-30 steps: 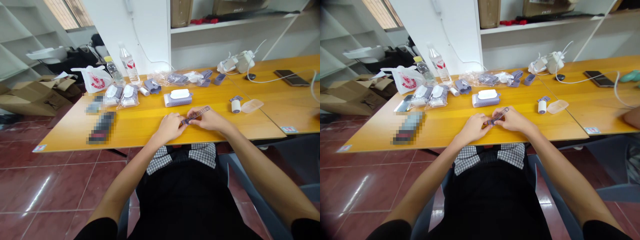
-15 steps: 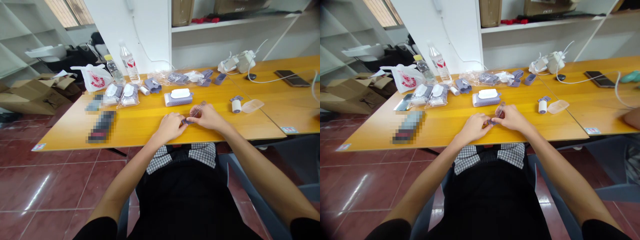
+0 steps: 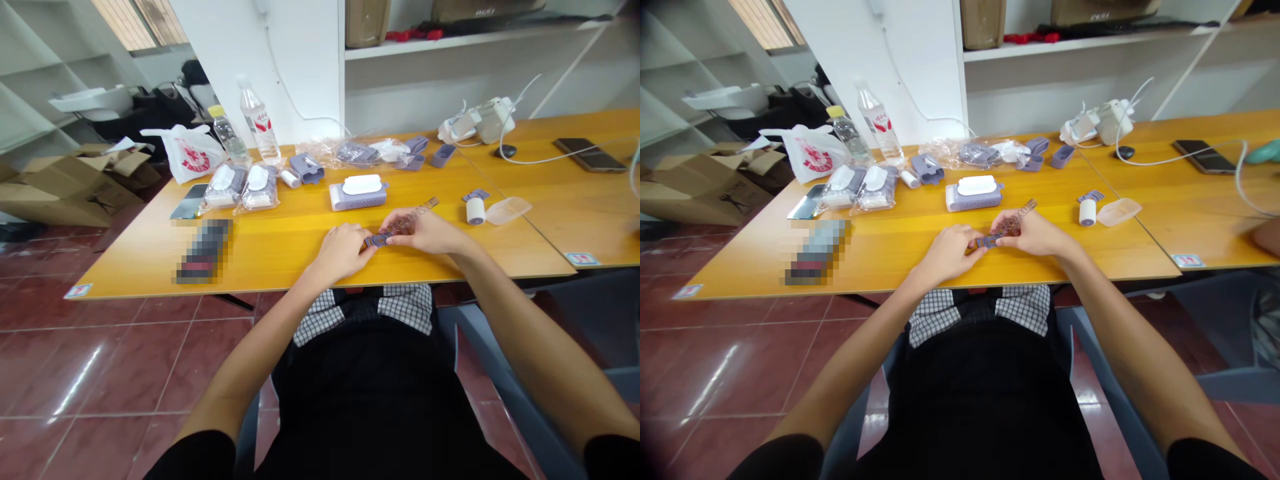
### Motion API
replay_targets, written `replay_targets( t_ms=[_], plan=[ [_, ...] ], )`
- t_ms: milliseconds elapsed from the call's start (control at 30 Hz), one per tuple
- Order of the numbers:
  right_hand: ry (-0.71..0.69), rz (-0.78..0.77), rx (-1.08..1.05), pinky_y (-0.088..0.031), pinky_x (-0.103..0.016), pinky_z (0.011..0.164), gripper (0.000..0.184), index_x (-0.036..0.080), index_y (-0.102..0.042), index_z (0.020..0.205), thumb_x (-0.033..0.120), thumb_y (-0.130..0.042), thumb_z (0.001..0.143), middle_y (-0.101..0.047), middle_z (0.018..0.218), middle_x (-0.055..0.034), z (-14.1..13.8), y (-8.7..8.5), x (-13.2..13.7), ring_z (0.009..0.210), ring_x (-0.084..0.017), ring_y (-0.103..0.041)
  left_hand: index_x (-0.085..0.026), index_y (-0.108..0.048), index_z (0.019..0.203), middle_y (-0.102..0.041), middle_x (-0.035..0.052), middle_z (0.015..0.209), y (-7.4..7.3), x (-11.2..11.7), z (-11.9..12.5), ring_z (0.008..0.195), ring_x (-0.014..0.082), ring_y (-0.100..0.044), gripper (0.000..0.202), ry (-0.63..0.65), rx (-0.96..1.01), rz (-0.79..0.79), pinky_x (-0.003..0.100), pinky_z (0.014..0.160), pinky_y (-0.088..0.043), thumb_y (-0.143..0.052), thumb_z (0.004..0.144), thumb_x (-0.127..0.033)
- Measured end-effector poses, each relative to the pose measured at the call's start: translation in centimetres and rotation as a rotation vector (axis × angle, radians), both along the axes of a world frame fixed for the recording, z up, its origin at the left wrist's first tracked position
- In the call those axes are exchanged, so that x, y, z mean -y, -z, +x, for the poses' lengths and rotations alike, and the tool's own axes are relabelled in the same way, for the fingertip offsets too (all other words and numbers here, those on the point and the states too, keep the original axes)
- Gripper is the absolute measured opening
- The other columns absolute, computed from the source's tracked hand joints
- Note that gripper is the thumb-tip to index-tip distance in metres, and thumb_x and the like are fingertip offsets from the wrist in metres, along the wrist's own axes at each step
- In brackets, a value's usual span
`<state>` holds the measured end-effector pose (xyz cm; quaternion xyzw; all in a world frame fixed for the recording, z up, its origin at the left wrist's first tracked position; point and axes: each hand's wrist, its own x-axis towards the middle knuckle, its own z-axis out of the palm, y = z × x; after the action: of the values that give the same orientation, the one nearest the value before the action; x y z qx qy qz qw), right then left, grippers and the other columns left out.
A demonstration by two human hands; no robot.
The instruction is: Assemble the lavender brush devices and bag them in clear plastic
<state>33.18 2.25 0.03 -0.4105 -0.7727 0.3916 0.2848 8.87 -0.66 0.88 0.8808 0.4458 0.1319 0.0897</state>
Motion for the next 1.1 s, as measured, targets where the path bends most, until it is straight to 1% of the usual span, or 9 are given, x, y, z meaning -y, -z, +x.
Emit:
replay_targets(
  t_ms=[67, 200, 367, 467, 633, 933, 1100],
  plan=[
    [0.003, 0.023, 0.024, -0.060, -0.044, 0.078, 0.024, 0.027, -0.074, 0.102, 0.041, -0.081, 0.084, -0.079, 0.092, -0.0035, -0.2, -0.2, 0.1, 0.080, -0.025, -0.072, -0.019, -0.079, 0.117, -0.077, 0.0103, 0.106, -0.1, 0.0, 0.0, 0.101, 0.0277, -0.071, 0.026, 0.001, -0.001, -0.003, 0.044, 0.093, -0.056, -0.062, 0.106, -0.034],
    [0.012, 0.122, 0.100, -0.061, -0.045, 0.085, 0.018, 0.026, -0.072, 0.097, 0.037, -0.078, 0.084, -0.080, 0.095, -0.0037, -0.8, -0.6, 0.5, 0.085, -0.026, -0.074, -0.018, -0.079, 0.114, -0.077, 0.0104, 0.104, -0.2, 0.1, 0.0, 0.101, 0.0279, -0.070, 0.025, 0.001, -0.001, -0.007, 0.045, 0.093, -0.056, -0.063, 0.105, -0.034],
    [0.016, 0.225, 0.189, -0.061, -0.046, 0.087, 0.015, 0.027, -0.072, 0.096, 0.037, -0.075, 0.085, -0.081, 0.096, -0.0042, -0.9, -1.2, 0.8, 0.089, -0.028, -0.075, -0.018, -0.079, 0.114, -0.077, 0.0101, 0.103, -0.3, 0.2, 0.0, 0.101, 0.0279, -0.070, 0.024, 0.001, -0.007, -0.006, 0.045, 0.094, -0.056, -0.063, 0.106, -0.035],
    [0.020, 0.245, 0.215, -0.061, -0.047, 0.089, 0.014, 0.028, -0.073, 0.096, 0.037, -0.075, 0.087, -0.082, 0.096, -0.0041, -1.0, -1.6, 1.0, 0.091, -0.029, -0.076, -0.019, -0.079, 0.113, -0.077, 0.0100, 0.103, -0.3, 0.2, 0.1, 0.102, 0.0279, -0.070, 0.023, -0.004, -0.003, -0.009, 0.045, 0.095, -0.056, -0.063, 0.105, -0.034],
    [0.047, 0.259, 0.200, -0.061, -0.050, 0.093, 0.015, 0.028, -0.075, 0.098, 0.039, -0.076, 0.087, -0.083, 0.100, -0.0052, -1.0, -1.8, 1.2, 0.094, -0.031, -0.078, -0.019, -0.079, 0.116, -0.077, 0.0100, 0.103, -0.2, 0.2, 0.1, 0.101, 0.0281, -0.070, 0.024, -0.003, 0.004, -0.017, 0.044, 0.094, -0.056, -0.063, 0.105, -0.033],
    [-0.002, 0.221, 0.183, -0.061, -0.049, 0.096, 0.018, 0.029, -0.077, 0.102, 0.041, -0.075, 0.089, -0.084, 0.106, -0.0047, -1.0, -1.9, 1.3, 0.100, -0.030, -0.077, -0.018, -0.079, 0.110, -0.078, 0.0104, 0.103, -0.2, 0.2, 0.1, 0.100, 0.0284, -0.071, 0.022, 0.006, -0.005, -0.002, 0.044, 0.093, -0.056, -0.063, 0.105, -0.034],
    [-0.007, 0.247, 0.192, -0.060, -0.049, 0.095, 0.015, 0.030, -0.077, 0.100, 0.037, -0.074, 0.088, -0.084, 0.104, -0.0035, -0.7, -1.8, 1.2, 0.099, -0.030, -0.077, -0.018, -0.079, 0.110, -0.078, 0.0105, 0.104, -0.3, 0.2, 0.1, 0.099, 0.0278, -0.071, 0.022, 0.007, -0.004, -0.006, 0.043, 0.092, -0.056, -0.064, 0.105, -0.034]
  ],
)
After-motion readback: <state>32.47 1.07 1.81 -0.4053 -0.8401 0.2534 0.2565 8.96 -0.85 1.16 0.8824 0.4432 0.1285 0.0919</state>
